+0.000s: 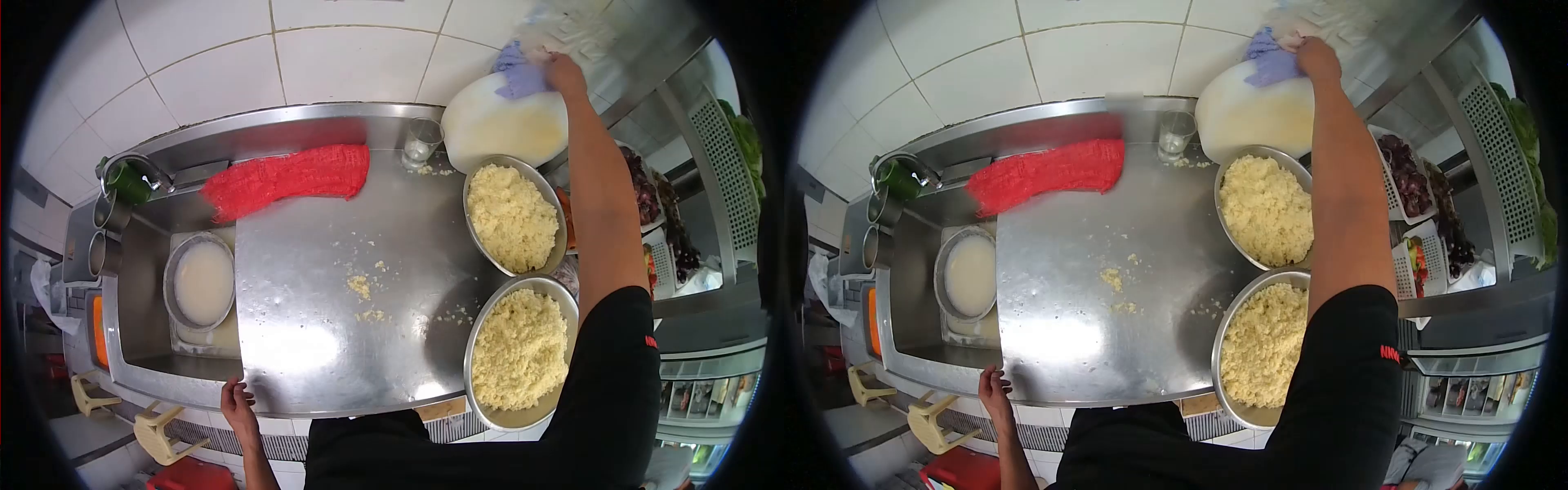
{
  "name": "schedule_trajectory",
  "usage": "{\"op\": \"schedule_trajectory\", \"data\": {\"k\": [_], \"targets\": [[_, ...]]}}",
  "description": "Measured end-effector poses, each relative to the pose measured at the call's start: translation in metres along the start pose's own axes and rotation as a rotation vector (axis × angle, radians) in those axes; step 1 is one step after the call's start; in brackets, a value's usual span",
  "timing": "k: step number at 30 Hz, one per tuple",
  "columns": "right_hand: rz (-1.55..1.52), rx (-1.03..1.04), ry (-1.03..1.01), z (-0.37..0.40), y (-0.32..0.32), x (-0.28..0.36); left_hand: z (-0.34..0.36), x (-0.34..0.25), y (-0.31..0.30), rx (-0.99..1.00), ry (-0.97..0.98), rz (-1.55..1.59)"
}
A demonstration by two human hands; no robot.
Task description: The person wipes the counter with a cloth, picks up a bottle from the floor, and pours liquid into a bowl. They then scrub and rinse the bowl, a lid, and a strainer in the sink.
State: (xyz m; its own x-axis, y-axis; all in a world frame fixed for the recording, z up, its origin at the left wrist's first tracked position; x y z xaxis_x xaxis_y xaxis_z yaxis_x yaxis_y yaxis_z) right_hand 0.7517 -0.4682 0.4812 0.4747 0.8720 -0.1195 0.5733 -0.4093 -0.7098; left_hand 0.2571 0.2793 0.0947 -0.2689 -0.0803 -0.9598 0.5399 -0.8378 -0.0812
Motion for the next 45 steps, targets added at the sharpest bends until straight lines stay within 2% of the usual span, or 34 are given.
{"op": "schedule_trajectory", "data": {"k": [1, 2, 4, 6, 7, 9, 10, 12, 13, 14, 16, 18, 19, 20, 21, 22, 23, 24, 25, 27, 28, 30, 31, 32, 33, 34, 35, 36, 37, 39, 40, 41, 43, 45], "targets": [[-0.029, 0.090, -0.024, -0.010, 0.015, -0.005, 0.004, 0.001, -0.001, -0.015, -0.008, -0.008], [-0.033, 0.097, -0.027, -0.012, 0.005, -0.001, 0.008, -0.001, 0.004, -0.021, 0.001, -0.010], [-0.293, -0.308, 0.295, -0.024, -0.059, -0.031, 0.005, -0.006, 0.026, -0.001, 0.020, -0.001], [-0.394, -0.633, 0.194, -0.055, -0.094, -0.058, -0.009, -0.023, 0.068, 0.060, 0.062, 0.061], [-0.389, -0.641, 0.196, -0.053, -0.132, -0.057, -0.019, -0.041, 0.096, 0.100, 0.106, 0.061], [-0.616, -0.562, 0.251, -0.047, -0.196, -0.057, -0.037, -0.091, 0.162, 0.205, 0.188, 0.053], [-0.599, -0.566, 0.261, -0.044, -0.217, -0.056, -0.048, -0.112, 0.198, 0.288, 0.200, 0.116], [-0.863, -0.662, 0.196, -0.034, -0.256, -0.057, -0.054, -0.170, 0.274, 0.452, 0.301, 0.207], [-0.836, -0.665, 0.202, -0.024, -0.278, -0.050, -0.053, -0.200, 0.315, 0.573, 0.342, 0.236], [-0.868, -0.663, 0.183, -0.010, -0.299, -0.039, -0.038, -0.236, 0.352, 0.660, 0.409, 0.298], [-0.876, -0.643, 0.172, 0.024, -0.318, -0.014, 0.002, -0.302, 0.420, 0.861, 0.663, 0.278], [-0.970, -0.630, 0.064, 0.057, -0.334, 0.017, 0.047, -0.334, 0.460, 0.893, 0.804, 0.347], [-0.970, -0.503, 0.176, 0.077, -0.332, 0.028, 0.064, -0.341, 0.470, 0.892, 0.901, 0.342], [-0.970, -0.380, 0.288, 0.094, -0.324, 0.035, 0.078, -0.333, 0.477, 0.965, 0.913, 0.402], [-1.156, -0.303, 0.307, 0.104, -0.301, 0.040, 0.083, -0.317, 0.482, 1.030, 0.928, 0.463], [-1.343, -0.222, 0.324, 0.119, -0.267, 0.043, 0.084, -0.281, 0.494, 1.260, 0.626, 0.504], [-1.509, -0.211, 0.253, 0.150, -0.240, 0.045, 0.093, -0.240, 0.496, 1.466, 0.307, 0.529], [-1.636, -0.219, 0.413, 0.178, -0.230, 0.054, 0.095, -0.217, 0.485, 1.437, 0.264, 0.429], [-1.531, -0.186, 0.554, 0.204, -0.208, 0.056, 0.097, -0.191, 0.475, 1.405, 0.219, 0.328], [-1.355, -0.092, 0.740, 0.253, -0.141, 0.054, 0.103, -0.075, 0.492, 1.408, -0.601, 0.873], [-1.286, -0.030, 0.794, 0.279, -0.102, 0.054, 0.101, -0.069, 0.482, 1.401, -0.608, 0.869], [-1.090, 0.080, 0.740, 0.328, -0.051, 0.055, 0.075, -0.037, 0.466, 1.232, -0.292, 0.030], [-0.998, 0.102, 0.715, 0.351, -0.038, 0.058, 0.066, -0.031, 0.470, 1.226, -0.294, 0.026], [-0.908, 0.124, 0.685, 0.372, -0.027, 0.062, 0.058, -0.024, 0.481, 1.292, -0.094, -0.241], [-0.807, 0.258, 0.669, 0.393, -0.009, 0.069, 0.053, -0.017, 0.488, 1.338, 0.107, -0.514], [-0.705, 0.390, 0.649, 0.416, 0.010, 0.077, 0.054, -0.024, 0.483, 1.437, 0.207, -0.727], [-0.466, 0.356, 0.451, 0.430, 0.020, 0.092, 0.043, -0.032, 0.481, 1.433, 0.204, -0.735], [-0.481, 0.635, 0.569, 0.457, 0.032, 0.105, 0.041, -0.035, 0.479, 1.581, 0.303, -0.804], [-0.487, 0.639, 0.577, 0.470, 0.044, 0.114, 0.039, -0.041, 0.477, 1.730, 0.407, -0.873], [-0.073, 0.598, 0.444, 0.490, 0.067, 0.120, -0.017, -0.073, 0.488, 1.510, 0.229, -0.961], [-0.119, 0.723, 0.465, 0.482, 0.066, 0.124, -0.051, -0.083, 0.500, 1.290, 0.234, -0.745], [-0.123, 0.731, 0.463, 0.482, 0.084, 0.123, -0.081, -0.095, 0.509, 1.059, 0.239, -0.531], [-0.142, 0.541, 0.382, 0.461, 0.112, 0.124, -0.106, -0.116, 0.545, 0.838, 0.472, -0.363], [-0.159, 0.558, 0.327, 0.440, 0.141, 0.128, -0.129, -0.107, 0.589, 0.785, 0.511, -0.171]]}}
Point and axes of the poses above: each hand's wrist, its own z-axis away from the middle knuckle, its own y-axis out of the palm, x = y × z, the point moved 9 cm from there along -z, towards the middle knuckle, and after that the axes turned 14 degrees about z, right-handed, at the moved point
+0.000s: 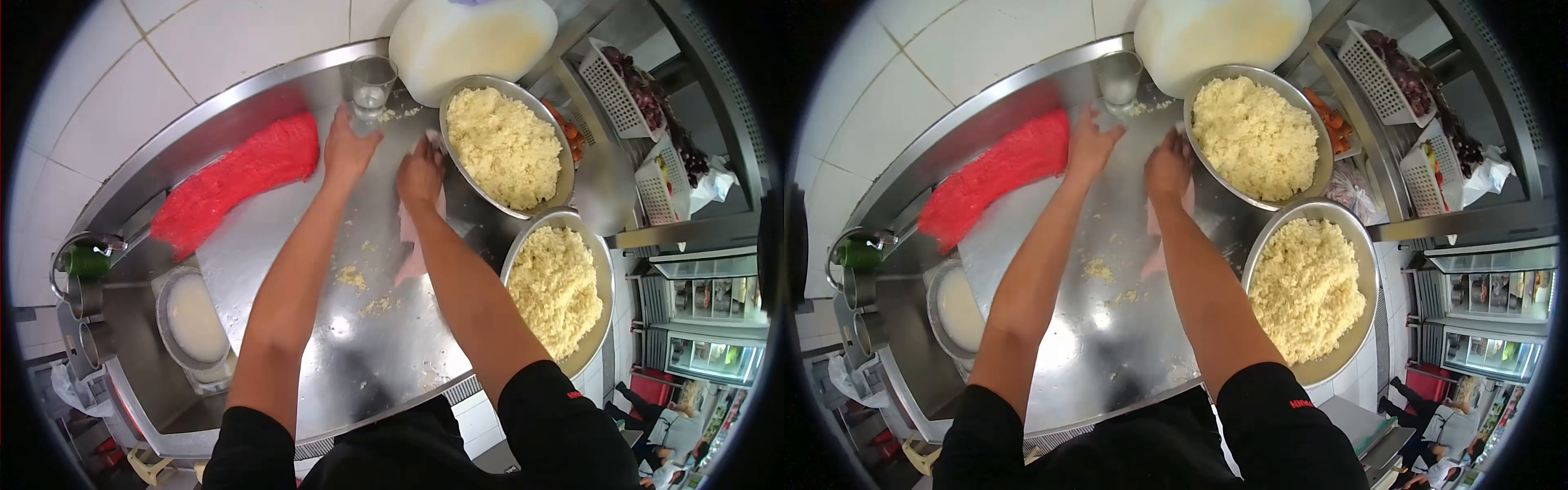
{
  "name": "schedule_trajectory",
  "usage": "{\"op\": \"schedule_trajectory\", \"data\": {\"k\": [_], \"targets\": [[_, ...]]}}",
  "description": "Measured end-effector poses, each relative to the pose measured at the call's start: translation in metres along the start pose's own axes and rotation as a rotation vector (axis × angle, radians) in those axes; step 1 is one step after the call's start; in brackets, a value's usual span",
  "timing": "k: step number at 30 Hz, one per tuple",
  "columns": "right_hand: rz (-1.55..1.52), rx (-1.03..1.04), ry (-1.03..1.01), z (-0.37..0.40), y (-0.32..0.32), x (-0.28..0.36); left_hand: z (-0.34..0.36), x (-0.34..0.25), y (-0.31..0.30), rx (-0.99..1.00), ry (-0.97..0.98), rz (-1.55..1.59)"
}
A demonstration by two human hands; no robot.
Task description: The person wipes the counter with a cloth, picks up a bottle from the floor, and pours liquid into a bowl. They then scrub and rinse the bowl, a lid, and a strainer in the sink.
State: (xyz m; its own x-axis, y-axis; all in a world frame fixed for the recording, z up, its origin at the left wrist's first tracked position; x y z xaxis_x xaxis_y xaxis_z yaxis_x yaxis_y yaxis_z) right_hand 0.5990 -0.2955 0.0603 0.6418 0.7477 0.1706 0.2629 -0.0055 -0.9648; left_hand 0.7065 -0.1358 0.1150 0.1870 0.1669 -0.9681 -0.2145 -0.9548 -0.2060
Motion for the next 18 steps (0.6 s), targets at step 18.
{"op": "schedule_trajectory", "data": {"k": [18], "targets": [[0.001, -0.084, 0.010, -0.095, 0.018, 0.046, -0.046, -0.003, -0.004, -0.261, 0.061, 0.138]]}}
Point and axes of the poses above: each hand's wrist, its own z-axis away from the middle knuckle, its own y-axis out of the palm, x = y × z, the point moved 9 cm from there along -z, towards the middle knuckle, and after that the axes turned 14 degrees about z, right-handed, at the moved point
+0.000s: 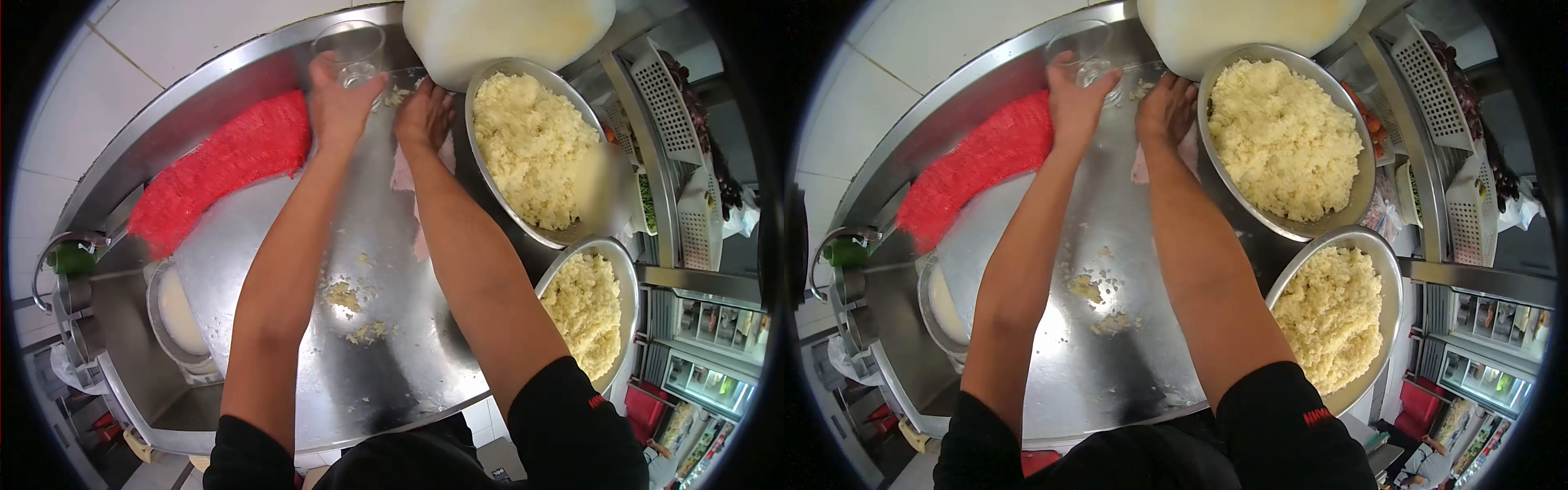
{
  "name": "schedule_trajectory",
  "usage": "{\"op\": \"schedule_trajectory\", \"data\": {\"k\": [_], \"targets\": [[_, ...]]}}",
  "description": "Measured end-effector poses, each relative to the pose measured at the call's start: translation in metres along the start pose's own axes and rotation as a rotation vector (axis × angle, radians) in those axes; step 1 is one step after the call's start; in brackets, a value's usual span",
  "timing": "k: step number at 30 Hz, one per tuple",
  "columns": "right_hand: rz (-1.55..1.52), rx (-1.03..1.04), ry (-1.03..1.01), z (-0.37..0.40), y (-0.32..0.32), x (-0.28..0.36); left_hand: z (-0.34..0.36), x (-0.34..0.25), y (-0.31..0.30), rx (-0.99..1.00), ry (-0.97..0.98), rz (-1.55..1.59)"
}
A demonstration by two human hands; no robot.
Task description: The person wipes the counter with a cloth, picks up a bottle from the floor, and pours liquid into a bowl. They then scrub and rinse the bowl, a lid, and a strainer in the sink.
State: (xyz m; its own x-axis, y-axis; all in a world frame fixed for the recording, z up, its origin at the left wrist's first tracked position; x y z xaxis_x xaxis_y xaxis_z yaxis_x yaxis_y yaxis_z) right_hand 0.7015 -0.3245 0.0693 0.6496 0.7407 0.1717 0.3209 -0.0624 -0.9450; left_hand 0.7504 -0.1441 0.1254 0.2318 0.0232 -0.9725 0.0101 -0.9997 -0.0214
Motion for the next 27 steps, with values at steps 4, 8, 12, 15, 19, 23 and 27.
{"op": "schedule_trajectory", "data": {"k": [4, 8, 12, 15, 19, 23, 27], "targets": [[0.025, -0.044, 0.034, -0.015, 0.014, 0.011, 0.017, -0.023, -0.073, -0.030, 0.087, 0.037], [-0.051, -0.070, -0.155, -0.018, 0.018, 0.036, 0.031, -0.032, -0.132, 0.027, -0.030, 0.216], [-0.282, 0.056, -0.449, -0.004, 0.020, 0.059, 0.022, 0.000, -0.172, 0.022, -0.028, 0.150], [-0.380, 0.015, -0.266, -0.007, 0.020, 0.057, 0.019, 0.017, -0.176, 0.012, -0.034, 0.160], [-0.206, -0.096, -0.565, 0.023, 0.003, 0.086, 0.022, 0.017, -0.181, 0.009, -0.028, 0.041], [-0.474, 0.145, -0.775, 0.045, -0.002, 0.101, 0.023, -0.001, -0.170, 0.055, -0.045, 0.136], [-0.654, -0.004, -0.450, 0.038, -0.003, 0.090, 0.015, -0.043, -0.160, 0.055, 0.074, 0.086]]}}
Point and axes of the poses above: each hand's wrist, its own z-axis away from the middle knuckle, its own y-axis out of the palm, x = y × z, the point moved 9 cm from there along -z, towards the middle knuckle, and after that the axes turned 14 degrees about z, right-handed, at the moved point
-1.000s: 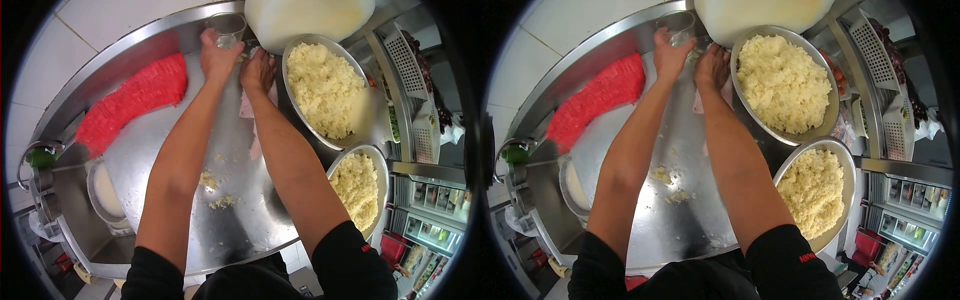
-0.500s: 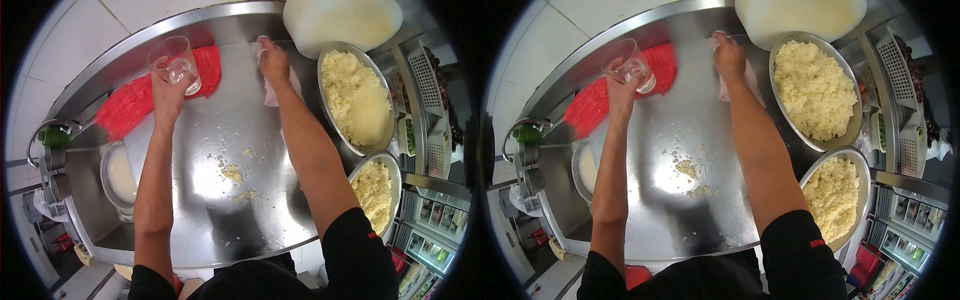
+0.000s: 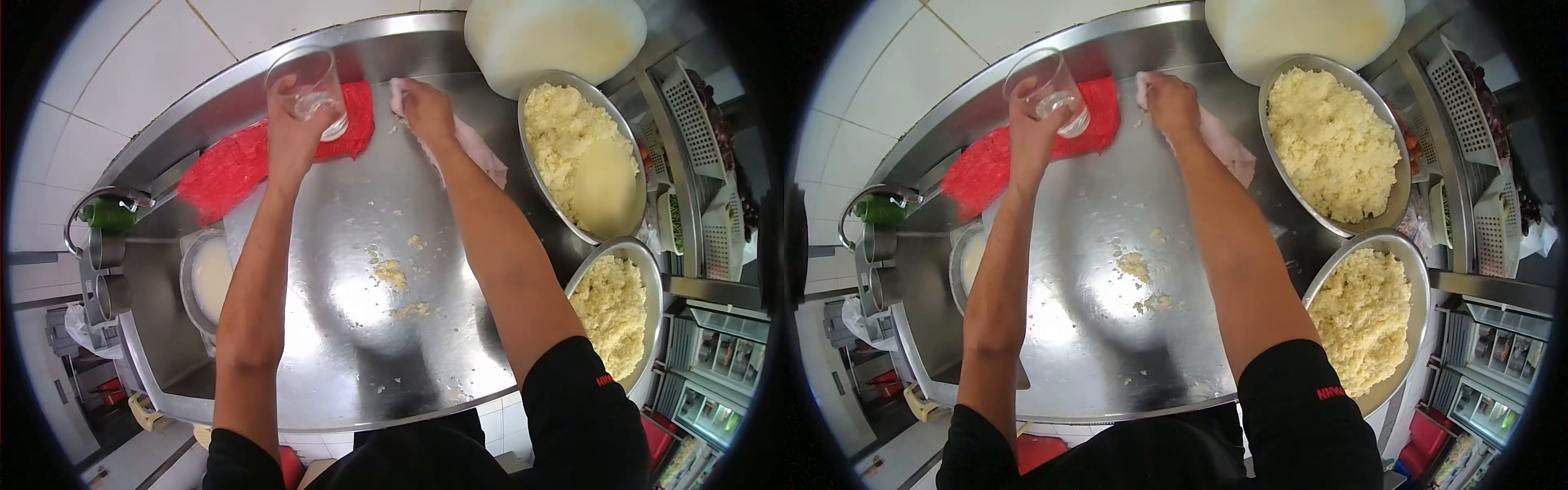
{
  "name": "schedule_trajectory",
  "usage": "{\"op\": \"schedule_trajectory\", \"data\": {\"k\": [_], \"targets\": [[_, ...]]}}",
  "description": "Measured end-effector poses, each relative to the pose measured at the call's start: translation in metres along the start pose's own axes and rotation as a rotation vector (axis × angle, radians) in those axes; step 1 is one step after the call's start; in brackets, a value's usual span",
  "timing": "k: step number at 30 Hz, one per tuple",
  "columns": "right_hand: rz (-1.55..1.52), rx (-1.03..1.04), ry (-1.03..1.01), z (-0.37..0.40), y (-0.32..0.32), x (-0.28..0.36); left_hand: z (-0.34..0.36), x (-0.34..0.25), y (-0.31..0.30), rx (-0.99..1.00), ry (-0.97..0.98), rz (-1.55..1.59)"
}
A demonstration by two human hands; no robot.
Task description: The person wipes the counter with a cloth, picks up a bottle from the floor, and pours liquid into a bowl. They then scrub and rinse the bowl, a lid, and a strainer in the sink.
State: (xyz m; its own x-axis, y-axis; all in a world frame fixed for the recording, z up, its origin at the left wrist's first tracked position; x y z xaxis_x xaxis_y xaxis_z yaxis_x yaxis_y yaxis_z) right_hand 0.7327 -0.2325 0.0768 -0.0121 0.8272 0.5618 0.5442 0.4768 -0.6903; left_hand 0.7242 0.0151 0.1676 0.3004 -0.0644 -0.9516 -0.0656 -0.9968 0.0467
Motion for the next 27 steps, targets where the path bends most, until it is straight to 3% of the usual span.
{"op": "schedule_trajectory", "data": {"k": [1, 2, 4, 5, 7, 11, 13, 15, 17, 19, 21, 23, 27], "targets": [[0.258, -0.171, -0.343, 0.011, -0.004, 0.032, -0.005, -0.003, 0.006, 0.003, -0.003, -0.008], [0.254, -0.165, -0.336, 0.015, -0.007, 0.037, -0.012, -0.006, 0.015, 0.029, 0.034, -0.041], [0.075, 0.179, -0.341, 0.024, 0.004, 0.045, -0.023, -0.005, 0.037, 0.056, 0.069, -0.063], [0.084, 0.179, -0.339, 0.034, -0.004, 0.048, -0.027, 0.003, 0.053, 0.091, 0.049, -0.040], [-0.136, 0.517, -0.042, 0.066, 0.005, 0.035, -0.031, 0.017, 0.080, 0.123, 0.025, -0.006], [-0.173, 0.387, 0.164, 0.100, -0.027, 0.016, -0.026, 0.058, 0.124, 0.168, -0.065, -0.026], [0.120, 0.110, -0.183, 0.106, -0.052, 0.036, -0.017, 0.065, 0.134, 0.183, -0.103, -0.216], [0.242, 0.120, -0.151, 0.109, -0.054, 0.032, -0.015, 0.068, 0.142, 0.177, -0.072, -0.172], [0.345, 0.136, -0.120, 0.113, -0.049, 0.031, -0.014, 0.059, 0.126, 0.165, -0.045, -0.149], [0.502, 0.150, -0.103, 0.110, -0.046, 0.026, -0.011, 0.059, 0.102, 0.271, -0.260, -0.192], [0.478, 0.164, -0.075, 0.109, -0.047, 0.030, 0.004, 0.014, 0.035, 0.316, -0.095, -0.496], [0.549, 0.220, -0.076, 0.113, -0.039, 0.035, 0.019, 0.019, -0.031, 0.320, 0.141, -0.854], [0.579, 0.229, -0.137, 0.132, -0.016, 0.075, 0.035, 0.037, -0.070, 0.265, 0.078, -1.105]]}}
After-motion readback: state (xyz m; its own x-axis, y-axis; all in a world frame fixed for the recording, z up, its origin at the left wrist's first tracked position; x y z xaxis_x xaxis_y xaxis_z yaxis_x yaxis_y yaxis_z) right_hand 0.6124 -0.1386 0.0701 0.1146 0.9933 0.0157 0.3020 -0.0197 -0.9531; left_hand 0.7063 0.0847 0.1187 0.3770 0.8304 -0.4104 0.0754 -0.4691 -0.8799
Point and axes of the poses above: each hand's wrist, its own z-axis away from the middle knuckle, its own y-axis out of the palm, x = y × z, the point moved 9 cm from there along -z, towards the middle knuckle, and after that the axes turned 14 degrees about z, right-handed, at the moved point
